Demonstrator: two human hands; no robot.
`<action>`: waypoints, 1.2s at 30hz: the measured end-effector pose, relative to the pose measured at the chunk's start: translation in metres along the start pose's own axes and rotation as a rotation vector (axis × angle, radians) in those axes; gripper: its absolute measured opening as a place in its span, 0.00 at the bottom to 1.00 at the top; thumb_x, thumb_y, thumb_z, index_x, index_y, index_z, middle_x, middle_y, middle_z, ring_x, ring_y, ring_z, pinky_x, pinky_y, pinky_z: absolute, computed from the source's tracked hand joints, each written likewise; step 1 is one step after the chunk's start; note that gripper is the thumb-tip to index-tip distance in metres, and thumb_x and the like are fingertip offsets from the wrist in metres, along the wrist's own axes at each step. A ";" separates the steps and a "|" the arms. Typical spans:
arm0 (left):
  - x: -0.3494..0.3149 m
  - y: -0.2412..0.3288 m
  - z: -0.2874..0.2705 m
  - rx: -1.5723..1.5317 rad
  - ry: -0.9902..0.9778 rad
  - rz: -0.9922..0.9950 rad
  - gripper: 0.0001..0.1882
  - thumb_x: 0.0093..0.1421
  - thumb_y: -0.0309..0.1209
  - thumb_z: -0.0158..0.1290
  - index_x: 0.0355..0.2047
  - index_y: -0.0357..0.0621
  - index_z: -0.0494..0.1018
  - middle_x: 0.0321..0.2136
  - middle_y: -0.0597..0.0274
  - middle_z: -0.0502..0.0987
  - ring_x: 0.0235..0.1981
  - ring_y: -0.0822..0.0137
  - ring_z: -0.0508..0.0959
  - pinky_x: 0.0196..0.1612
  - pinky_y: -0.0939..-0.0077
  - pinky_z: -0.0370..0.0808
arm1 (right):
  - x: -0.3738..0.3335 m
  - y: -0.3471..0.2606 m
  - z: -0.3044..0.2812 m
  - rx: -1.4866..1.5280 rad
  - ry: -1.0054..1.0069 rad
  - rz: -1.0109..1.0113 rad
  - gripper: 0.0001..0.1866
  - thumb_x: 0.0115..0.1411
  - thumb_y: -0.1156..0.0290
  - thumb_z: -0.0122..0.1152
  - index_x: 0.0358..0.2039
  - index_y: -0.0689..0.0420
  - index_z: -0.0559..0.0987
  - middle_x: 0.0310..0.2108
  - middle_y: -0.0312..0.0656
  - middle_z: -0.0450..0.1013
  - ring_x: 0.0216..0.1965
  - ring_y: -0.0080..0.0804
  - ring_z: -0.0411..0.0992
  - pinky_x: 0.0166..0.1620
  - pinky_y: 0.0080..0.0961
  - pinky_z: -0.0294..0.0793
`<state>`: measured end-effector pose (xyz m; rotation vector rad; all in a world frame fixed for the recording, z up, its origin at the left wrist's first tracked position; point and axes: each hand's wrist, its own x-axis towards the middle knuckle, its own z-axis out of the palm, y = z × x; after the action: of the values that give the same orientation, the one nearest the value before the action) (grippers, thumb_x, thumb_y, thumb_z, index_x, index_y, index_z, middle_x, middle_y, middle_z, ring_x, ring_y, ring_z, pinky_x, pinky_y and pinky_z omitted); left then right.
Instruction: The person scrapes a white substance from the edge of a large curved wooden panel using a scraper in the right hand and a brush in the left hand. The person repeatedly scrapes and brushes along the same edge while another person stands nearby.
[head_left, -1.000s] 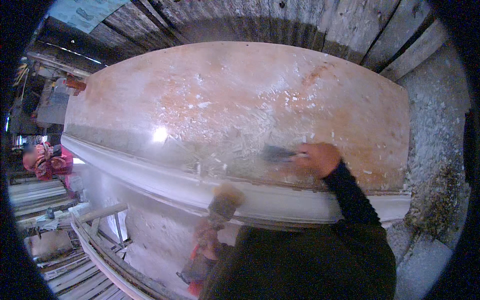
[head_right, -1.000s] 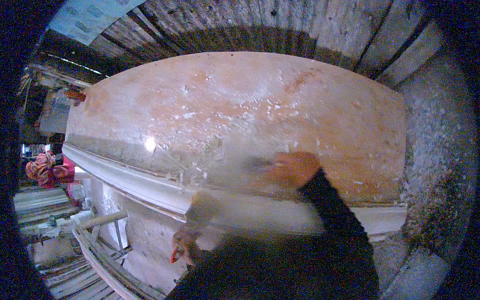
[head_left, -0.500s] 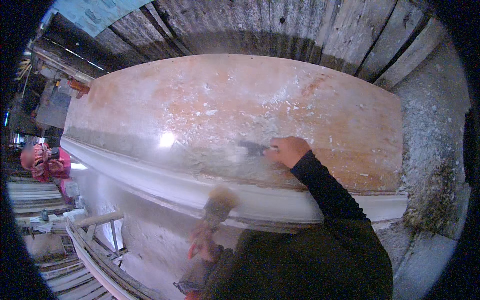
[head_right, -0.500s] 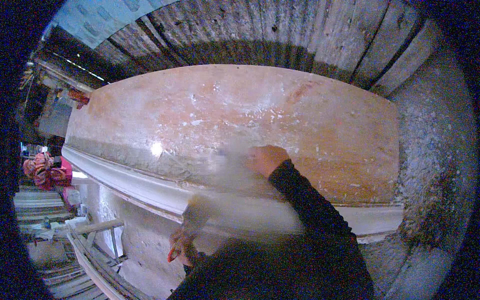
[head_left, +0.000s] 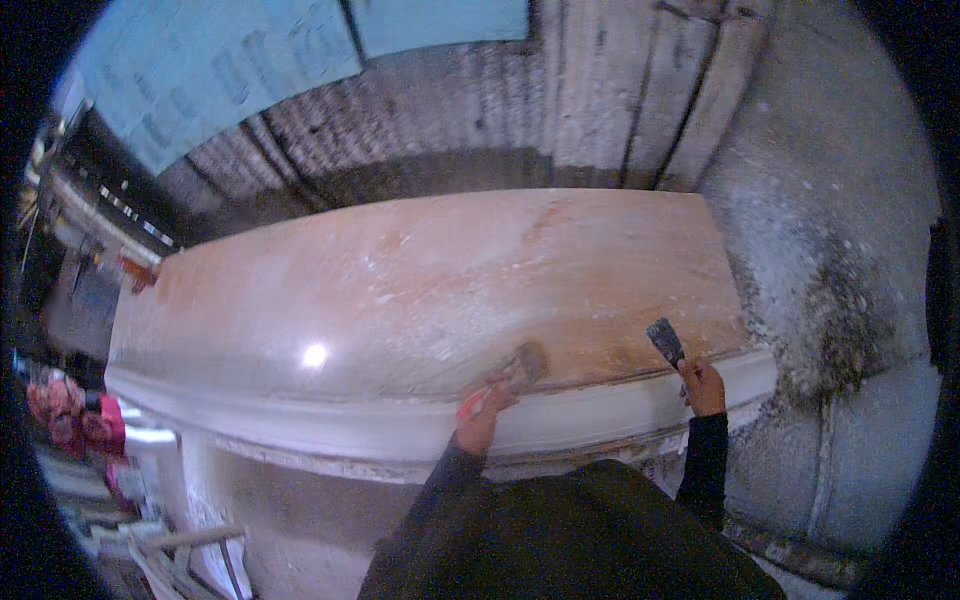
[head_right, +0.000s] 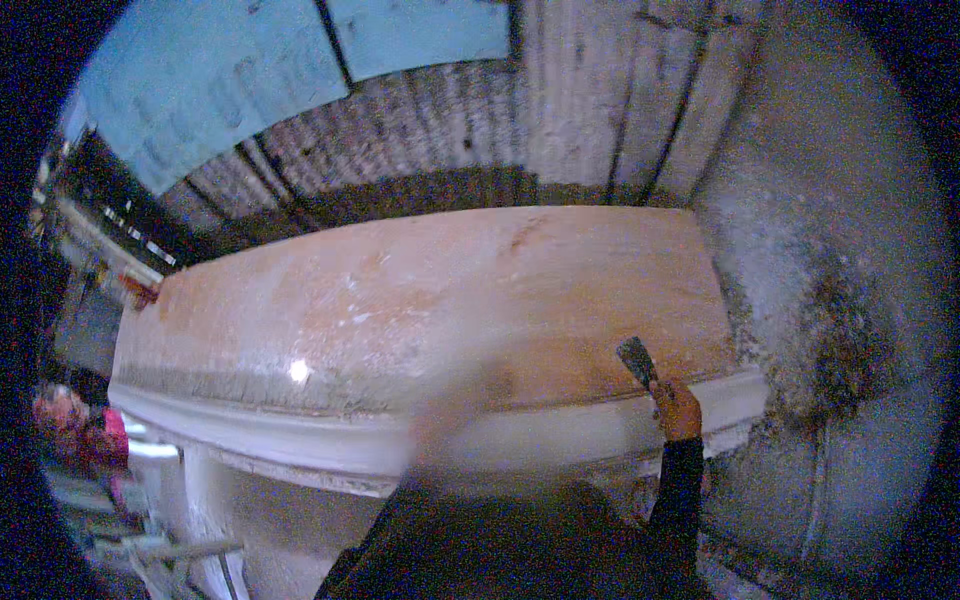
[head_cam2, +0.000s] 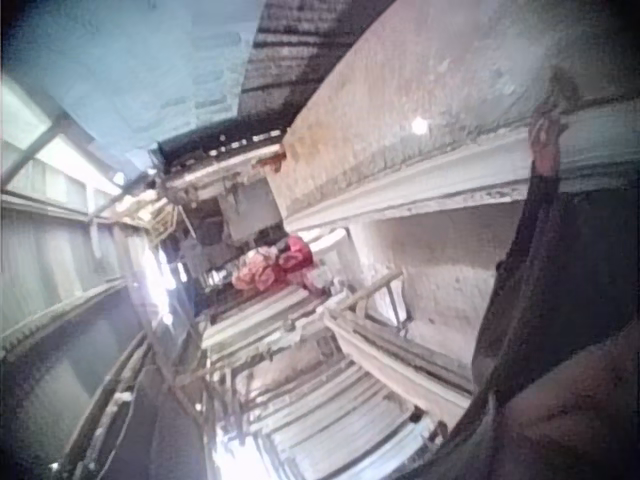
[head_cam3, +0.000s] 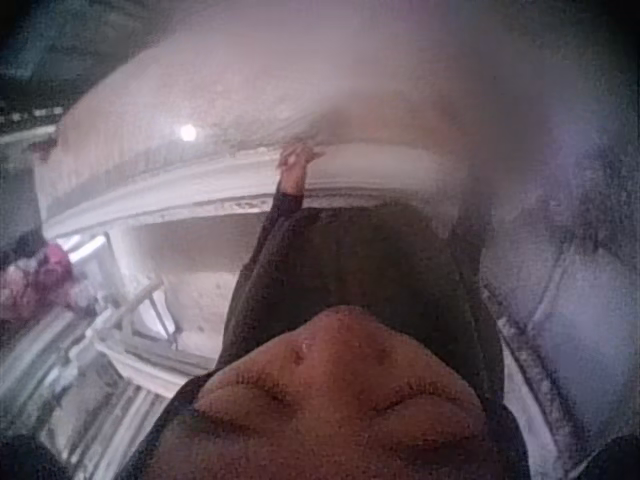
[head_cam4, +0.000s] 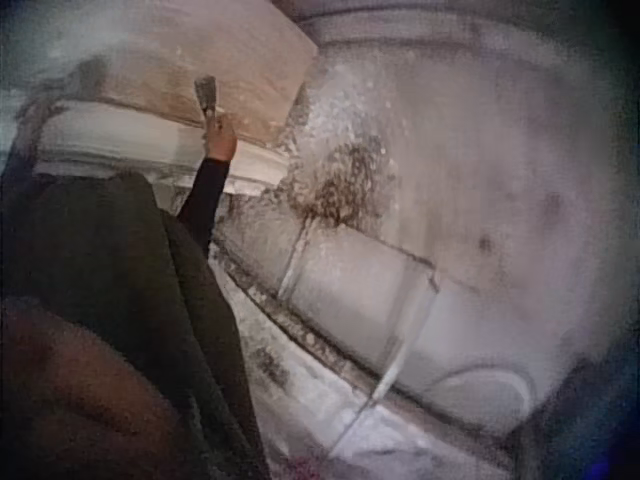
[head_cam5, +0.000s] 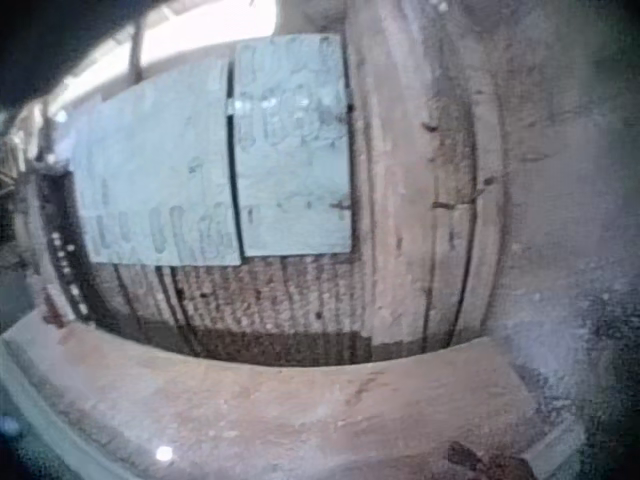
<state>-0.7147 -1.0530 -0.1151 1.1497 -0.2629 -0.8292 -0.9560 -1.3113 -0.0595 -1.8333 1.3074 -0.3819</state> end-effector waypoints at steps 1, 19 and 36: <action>0.022 -0.015 0.021 -0.056 -0.085 -0.055 0.12 0.56 0.31 0.48 0.40 0.41 0.67 0.38 0.61 0.70 0.40 0.70 0.70 0.39 0.74 0.73 | -0.006 0.034 -0.007 0.138 0.046 0.031 0.19 0.54 0.55 0.53 0.19 0.57 0.66 0.13 0.35 0.62 0.13 0.20 0.64 0.17 0.21 0.62; 0.139 -0.202 0.395 0.212 -0.520 -0.218 0.11 0.56 0.32 0.47 0.39 0.44 0.67 0.34 0.63 0.71 0.36 0.69 0.71 0.40 0.74 0.71 | 0.068 0.187 -0.146 0.249 0.386 -0.107 0.20 0.51 0.68 0.58 0.42 0.58 0.64 0.28 0.36 0.65 0.26 0.24 0.64 0.30 0.21 0.65; 0.092 0.016 0.196 1.611 0.023 0.215 0.06 0.50 0.29 0.49 0.29 0.45 0.71 0.29 0.62 0.75 0.29 0.64 0.74 0.34 0.73 0.70 | 0.108 0.182 -0.243 0.030 0.139 -0.032 0.19 0.50 0.67 0.56 0.42 0.60 0.66 0.39 0.44 0.67 0.43 0.34 0.66 0.46 0.27 0.62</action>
<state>-0.7584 -1.2519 -0.0391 2.5355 -1.1299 -0.2738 -1.1859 -1.5366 -0.0743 -1.8318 1.3595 -0.5516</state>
